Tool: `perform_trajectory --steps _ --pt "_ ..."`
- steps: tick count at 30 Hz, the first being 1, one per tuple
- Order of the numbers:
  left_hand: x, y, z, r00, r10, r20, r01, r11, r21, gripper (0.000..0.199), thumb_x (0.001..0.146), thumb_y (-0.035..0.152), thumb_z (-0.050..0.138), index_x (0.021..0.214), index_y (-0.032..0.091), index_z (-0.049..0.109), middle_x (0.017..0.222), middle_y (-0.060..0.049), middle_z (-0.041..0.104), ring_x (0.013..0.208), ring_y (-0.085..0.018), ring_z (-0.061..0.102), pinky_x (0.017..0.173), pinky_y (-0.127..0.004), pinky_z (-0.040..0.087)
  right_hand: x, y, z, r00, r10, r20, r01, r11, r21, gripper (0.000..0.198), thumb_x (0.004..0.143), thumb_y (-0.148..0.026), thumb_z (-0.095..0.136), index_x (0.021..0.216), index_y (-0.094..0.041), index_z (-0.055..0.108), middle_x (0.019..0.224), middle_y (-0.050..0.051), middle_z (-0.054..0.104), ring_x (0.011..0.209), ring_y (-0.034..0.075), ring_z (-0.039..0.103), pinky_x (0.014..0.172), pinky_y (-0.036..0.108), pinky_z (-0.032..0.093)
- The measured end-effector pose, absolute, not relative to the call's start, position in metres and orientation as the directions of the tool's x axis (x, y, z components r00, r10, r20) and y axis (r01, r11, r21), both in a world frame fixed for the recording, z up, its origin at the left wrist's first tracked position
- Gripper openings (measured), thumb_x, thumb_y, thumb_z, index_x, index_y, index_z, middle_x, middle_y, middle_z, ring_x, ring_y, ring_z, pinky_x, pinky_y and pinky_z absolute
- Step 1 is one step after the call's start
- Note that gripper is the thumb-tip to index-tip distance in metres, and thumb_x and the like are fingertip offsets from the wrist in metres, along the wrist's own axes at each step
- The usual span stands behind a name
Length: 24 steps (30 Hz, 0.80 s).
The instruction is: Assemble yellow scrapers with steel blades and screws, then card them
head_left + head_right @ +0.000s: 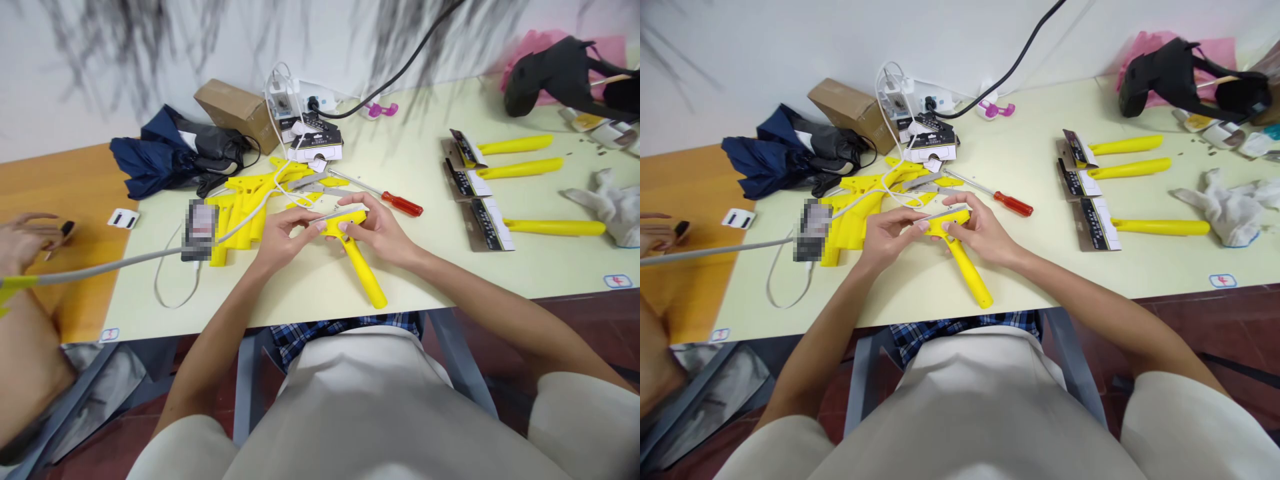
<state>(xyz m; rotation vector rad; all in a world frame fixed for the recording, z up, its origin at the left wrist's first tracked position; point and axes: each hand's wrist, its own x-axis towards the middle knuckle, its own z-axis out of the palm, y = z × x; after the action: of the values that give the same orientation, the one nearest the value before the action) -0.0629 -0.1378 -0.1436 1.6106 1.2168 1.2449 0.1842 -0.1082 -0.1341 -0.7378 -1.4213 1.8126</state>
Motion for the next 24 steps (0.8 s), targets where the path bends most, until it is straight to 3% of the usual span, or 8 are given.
perform_trajectory --steps 9,17,24 --pt "-0.0621 -0.1372 -0.144 0.041 0.992 0.12 0.056 -0.123 0.991 0.036 0.078 0.049 0.102 0.098 0.022 0.089 0.094 -0.009 0.086 0.083 -0.023 0.079 0.081 -0.038 0.065 0.1817 -0.1084 -0.1341 -0.605 0.796 -0.004 -0.24 -0.188 -0.952 0.042 0.098 -0.039 0.089 0.121 -0.023 0.057 0.099 0.0 0.075 0.094 0.023 0.084 0.079 0.039 0.076" --pt "-0.0604 -0.1395 -0.1364 0.03 0.992 0.122 0.1 -0.125 0.987 0.034 0.089 0.055 0.093 0.095 0.022 0.09 0.092 -0.008 0.084 0.081 -0.021 0.078 0.067 -0.03 0.061 0.183 -0.1088 -0.133 -0.596 0.803 0.004 -0.233 -0.168 -0.958 0.048 0.095 -0.041 0.092 0.122 -0.024 0.056 0.101 0.001 0.076 0.091 0.021 0.082 0.078 0.038 0.075" --pt "-0.0636 -0.139 -0.1355 0.043 0.999 -0.006 0.051 0.003 0.999 0.04 0.081 0.055 0.098 0.093 0.018 0.088 0.08 -0.009 0.084 0.066 -0.025 0.082 0.058 -0.032 0.062 0.1825 -0.1094 -0.133 -0.599 0.801 0.021 -0.188 -0.115 -0.975 0.044 0.1 -0.044 0.086 0.124 -0.026 0.055 0.097 -0.001 0.072 0.086 0.018 0.076 0.08 0.038 0.074"
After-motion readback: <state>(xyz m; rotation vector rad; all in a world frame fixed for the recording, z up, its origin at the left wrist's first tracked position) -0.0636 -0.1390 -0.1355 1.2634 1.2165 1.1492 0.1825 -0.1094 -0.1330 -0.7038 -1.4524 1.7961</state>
